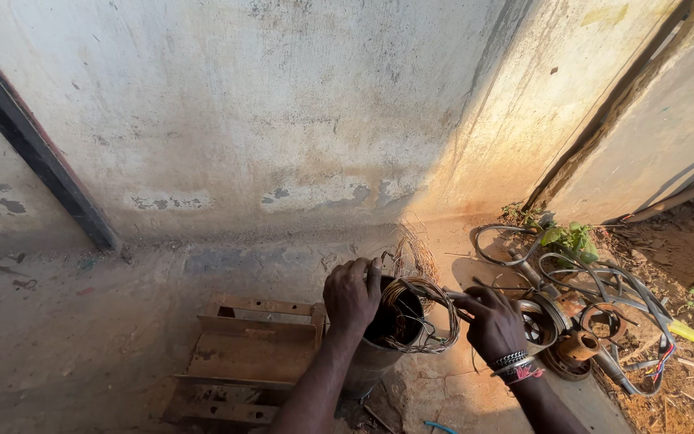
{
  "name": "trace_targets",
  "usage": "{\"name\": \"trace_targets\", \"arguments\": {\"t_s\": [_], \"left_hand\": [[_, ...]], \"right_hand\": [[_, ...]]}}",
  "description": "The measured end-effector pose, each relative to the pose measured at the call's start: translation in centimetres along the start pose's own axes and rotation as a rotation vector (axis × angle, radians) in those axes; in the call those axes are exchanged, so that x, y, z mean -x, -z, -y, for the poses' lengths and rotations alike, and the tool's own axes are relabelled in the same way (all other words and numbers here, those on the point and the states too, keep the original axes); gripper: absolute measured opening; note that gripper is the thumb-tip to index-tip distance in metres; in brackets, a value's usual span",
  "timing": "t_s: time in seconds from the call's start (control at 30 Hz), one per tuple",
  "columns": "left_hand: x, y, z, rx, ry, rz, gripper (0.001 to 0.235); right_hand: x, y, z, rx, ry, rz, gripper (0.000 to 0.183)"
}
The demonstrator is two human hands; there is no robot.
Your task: The person uses pliers to pull and separate copper wires from a metal container. They repeatedly reach into the container, extract wire bundles, and place them on the floor beside the container.
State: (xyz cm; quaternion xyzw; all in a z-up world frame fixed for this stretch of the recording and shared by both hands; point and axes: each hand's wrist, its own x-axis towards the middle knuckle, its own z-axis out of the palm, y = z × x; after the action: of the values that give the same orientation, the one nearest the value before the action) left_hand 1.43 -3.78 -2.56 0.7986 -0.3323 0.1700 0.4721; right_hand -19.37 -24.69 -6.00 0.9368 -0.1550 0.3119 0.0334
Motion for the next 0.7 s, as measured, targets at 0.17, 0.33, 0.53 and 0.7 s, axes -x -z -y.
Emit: {"name": "trace_targets", "arguments": {"t_s": [0.17, 0.33, 0.53, 0.7], "left_hand": [[1.4, 3.6, -2.3, 0.264, -0.318, 0.083, 0.058], [4.5, 5.4, -3.2, 0.120, -0.453, 0.171, 0.083], [6.6, 2.5, -3.7, -0.035, -0.423, 0.754, 0.079], [5.3, 0.0, -5.6, -0.238, -0.170, 0.972, 0.062]], "right_hand": [[-0.9, 5.2, 3.9, 0.027, -0.235, -0.036, 0.046], [4.1, -0.8, 4.3, -0.240, -0.541, 0.050, 0.023], [5.9, -4.0, 5.6, -0.442, -0.420, 0.287, 0.041], [3.6, 1.7, 4.7, 0.326, -0.186, 0.077, 0.060]]}}
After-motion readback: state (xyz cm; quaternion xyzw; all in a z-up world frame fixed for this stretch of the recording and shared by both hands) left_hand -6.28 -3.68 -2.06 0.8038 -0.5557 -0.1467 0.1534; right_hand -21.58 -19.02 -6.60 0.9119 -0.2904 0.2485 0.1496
